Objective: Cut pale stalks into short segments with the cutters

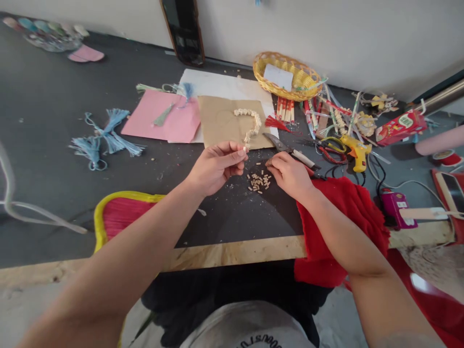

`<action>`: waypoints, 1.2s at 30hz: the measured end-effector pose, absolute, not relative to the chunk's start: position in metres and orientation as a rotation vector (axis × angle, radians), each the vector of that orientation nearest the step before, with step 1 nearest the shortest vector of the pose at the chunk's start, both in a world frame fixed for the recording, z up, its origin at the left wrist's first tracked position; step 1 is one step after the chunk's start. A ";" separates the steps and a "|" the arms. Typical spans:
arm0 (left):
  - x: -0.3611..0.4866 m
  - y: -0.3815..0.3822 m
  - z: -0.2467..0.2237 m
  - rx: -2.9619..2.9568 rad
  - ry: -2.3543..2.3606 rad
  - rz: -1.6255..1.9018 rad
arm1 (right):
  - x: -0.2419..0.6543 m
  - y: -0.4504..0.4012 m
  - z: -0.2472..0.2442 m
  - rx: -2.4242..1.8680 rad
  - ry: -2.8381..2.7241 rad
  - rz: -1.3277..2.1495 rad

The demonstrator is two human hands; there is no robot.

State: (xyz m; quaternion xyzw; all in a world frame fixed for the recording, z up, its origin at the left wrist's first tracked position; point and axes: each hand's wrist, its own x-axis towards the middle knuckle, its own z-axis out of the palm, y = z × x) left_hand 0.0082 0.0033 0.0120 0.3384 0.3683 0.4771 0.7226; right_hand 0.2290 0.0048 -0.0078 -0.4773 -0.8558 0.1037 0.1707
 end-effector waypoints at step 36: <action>0.018 -0.006 0.016 0.803 0.817 0.676 | 0.213 -0.020 -0.006 -0.962 -1.641 1.155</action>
